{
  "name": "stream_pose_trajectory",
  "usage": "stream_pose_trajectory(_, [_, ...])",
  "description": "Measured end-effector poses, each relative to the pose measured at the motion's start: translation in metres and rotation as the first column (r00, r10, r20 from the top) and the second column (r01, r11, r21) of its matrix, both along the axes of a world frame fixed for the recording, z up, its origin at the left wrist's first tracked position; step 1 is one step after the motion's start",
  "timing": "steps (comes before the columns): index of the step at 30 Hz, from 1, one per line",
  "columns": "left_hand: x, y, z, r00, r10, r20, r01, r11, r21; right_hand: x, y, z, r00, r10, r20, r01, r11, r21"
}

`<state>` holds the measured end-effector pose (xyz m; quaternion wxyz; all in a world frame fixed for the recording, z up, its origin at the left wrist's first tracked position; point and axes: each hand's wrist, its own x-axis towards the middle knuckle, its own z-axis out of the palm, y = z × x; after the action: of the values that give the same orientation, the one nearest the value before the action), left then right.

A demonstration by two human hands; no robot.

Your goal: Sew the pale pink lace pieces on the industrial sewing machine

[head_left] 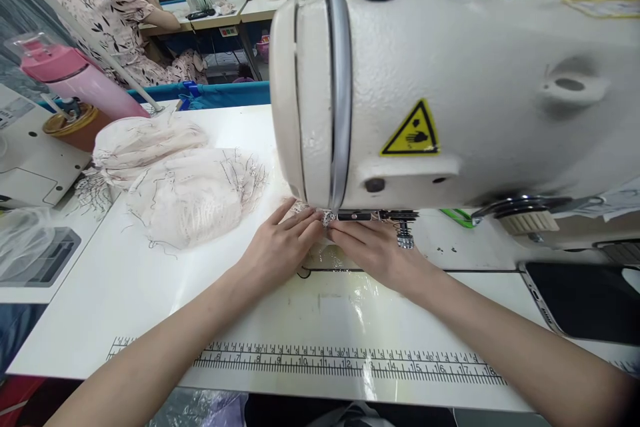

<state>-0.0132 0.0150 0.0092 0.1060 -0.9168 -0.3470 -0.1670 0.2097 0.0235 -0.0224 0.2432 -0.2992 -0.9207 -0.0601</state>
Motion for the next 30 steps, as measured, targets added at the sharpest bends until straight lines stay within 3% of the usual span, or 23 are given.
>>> stream_pose_trajectory(6, [-0.003,-0.001,0.007,1.000,-0.022,-0.021,0.025,0.989,0.143,-0.007,-0.008,0.008,0.999,-0.034,-0.009,0.034,0.998,0.043])
stream_pose_trajectory(12, [-0.014,0.006,0.015,0.984,-0.164,-0.064,0.176,0.930,0.323,-0.010,-0.012,0.015,1.000,-0.013,-0.023,0.016,0.994,0.113])
stream_pose_trajectory(27, [-0.012,-0.001,0.016,0.952,-0.305,-0.026,0.297,0.902,0.314,-0.008,-0.013,0.019,0.993,0.111,-0.042,-0.104,0.984,0.148])
stream_pose_trajectory(30, [-0.013,-0.003,0.018,0.950,-0.309,-0.053,0.310,0.900,0.307,-0.007,-0.013,0.021,0.983,0.165,-0.076,-0.157,0.983,0.099])
